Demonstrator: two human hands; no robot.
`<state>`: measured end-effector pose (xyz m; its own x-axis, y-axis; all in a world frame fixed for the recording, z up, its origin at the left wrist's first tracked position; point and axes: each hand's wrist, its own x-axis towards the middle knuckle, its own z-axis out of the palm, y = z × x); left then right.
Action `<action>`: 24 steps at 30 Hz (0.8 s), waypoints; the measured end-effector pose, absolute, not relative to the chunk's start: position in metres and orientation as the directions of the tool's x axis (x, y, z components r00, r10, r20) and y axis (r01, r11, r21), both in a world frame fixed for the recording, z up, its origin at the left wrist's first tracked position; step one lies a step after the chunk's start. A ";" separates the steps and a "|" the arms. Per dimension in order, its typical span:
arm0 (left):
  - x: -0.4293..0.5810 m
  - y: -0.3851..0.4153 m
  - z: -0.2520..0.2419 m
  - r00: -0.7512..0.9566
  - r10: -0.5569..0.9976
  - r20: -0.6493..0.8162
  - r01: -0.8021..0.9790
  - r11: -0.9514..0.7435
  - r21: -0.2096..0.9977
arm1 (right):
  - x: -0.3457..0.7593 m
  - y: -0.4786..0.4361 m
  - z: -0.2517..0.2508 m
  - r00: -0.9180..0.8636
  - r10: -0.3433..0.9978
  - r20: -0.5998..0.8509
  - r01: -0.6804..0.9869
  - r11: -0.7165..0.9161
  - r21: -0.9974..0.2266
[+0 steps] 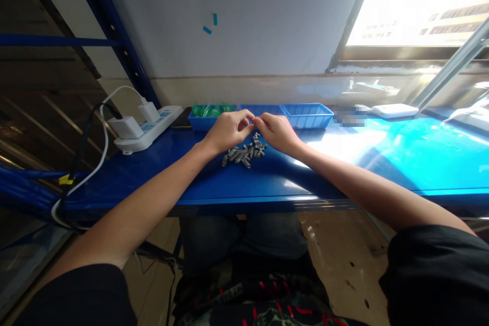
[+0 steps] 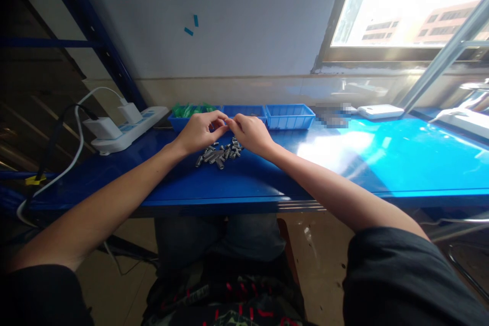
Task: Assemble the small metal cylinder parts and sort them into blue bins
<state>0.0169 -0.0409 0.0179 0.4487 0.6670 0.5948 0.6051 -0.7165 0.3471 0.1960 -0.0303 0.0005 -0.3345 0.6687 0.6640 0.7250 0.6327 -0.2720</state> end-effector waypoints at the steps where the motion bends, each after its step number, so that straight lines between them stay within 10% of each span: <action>1: 0.017 -0.041 0.018 0.446 0.667 0.596 0.614 -0.713 0.338 | 0.196 -0.031 0.001 -0.342 0.668 0.661 0.723 0.636 -0.269; 14: 0.010 -0.038 0.027 0.497 0.768 0.403 0.649 -0.638 0.415 | 0.206 -0.041 0.014 -0.546 0.491 0.679 0.646 0.763 -0.033; 24: -0.015 -0.024 0.027 0.461 0.881 0.104 0.855 -0.472 0.213 | 0.301 0.010 0.039 -0.008 0.614 0.789 0.936 0.283 -0.211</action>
